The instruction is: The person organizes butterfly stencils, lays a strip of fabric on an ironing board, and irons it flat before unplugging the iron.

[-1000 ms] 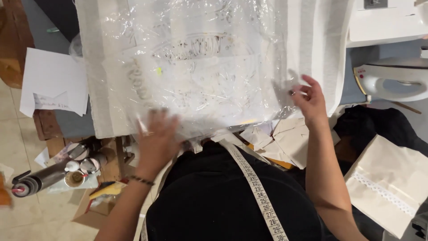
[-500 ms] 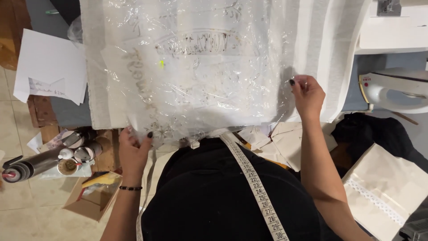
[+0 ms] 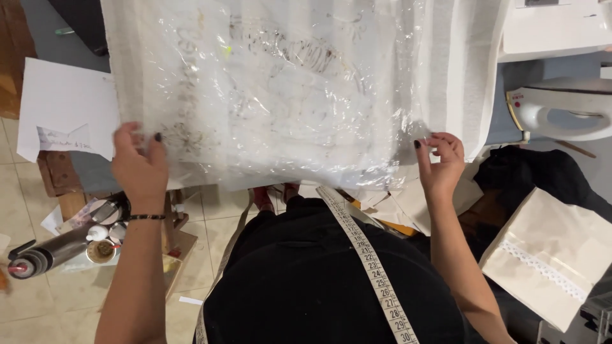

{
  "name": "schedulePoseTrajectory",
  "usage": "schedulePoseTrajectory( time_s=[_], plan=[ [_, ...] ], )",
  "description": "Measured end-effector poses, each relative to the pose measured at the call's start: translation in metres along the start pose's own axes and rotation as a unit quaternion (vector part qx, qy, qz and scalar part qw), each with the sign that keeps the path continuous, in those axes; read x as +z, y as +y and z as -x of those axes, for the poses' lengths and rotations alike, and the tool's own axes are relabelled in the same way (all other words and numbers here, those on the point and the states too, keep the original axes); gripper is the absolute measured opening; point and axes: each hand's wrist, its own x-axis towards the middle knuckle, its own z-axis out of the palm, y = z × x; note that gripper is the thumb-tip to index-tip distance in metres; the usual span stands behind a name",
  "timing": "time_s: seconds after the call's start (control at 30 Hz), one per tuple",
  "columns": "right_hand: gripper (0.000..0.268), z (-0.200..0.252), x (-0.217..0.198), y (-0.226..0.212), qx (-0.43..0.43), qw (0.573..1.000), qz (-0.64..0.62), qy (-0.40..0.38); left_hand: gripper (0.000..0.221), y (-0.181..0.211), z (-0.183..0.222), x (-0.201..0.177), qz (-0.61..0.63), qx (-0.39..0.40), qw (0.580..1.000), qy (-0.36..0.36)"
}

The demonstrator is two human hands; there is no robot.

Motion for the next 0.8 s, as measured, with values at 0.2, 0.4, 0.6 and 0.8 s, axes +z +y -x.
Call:
schedulePoseTrajectory(
  time_s=[0.2, 0.4, 0.6, 0.8],
  plan=[
    [0.008, -0.004, 0.000, 0.000, 0.175, 0.899, -0.398, -0.048, 0.061, 0.061, 0.014, 0.019, -0.016, 0.245, 0.962, -0.120],
    [0.013, -0.012, 0.002, 0.011, 0.280, 0.726, -0.610, -0.149, 0.047, 0.025, 0.051, 0.063, -0.180, 0.336, 0.896, -0.226],
    [0.028, -0.036, 0.034, -0.024, 0.358, 0.829, -0.297, -0.310, 0.017, 0.011, 0.069, 0.074, -0.170, 0.374, 0.911, -0.035],
    [0.069, -0.064, 0.066, -0.108, -0.157, 0.935, 0.071, -0.309, 0.019, 0.013, 0.079, 0.078, -0.184, 0.361, 0.913, 0.039]
  ],
)
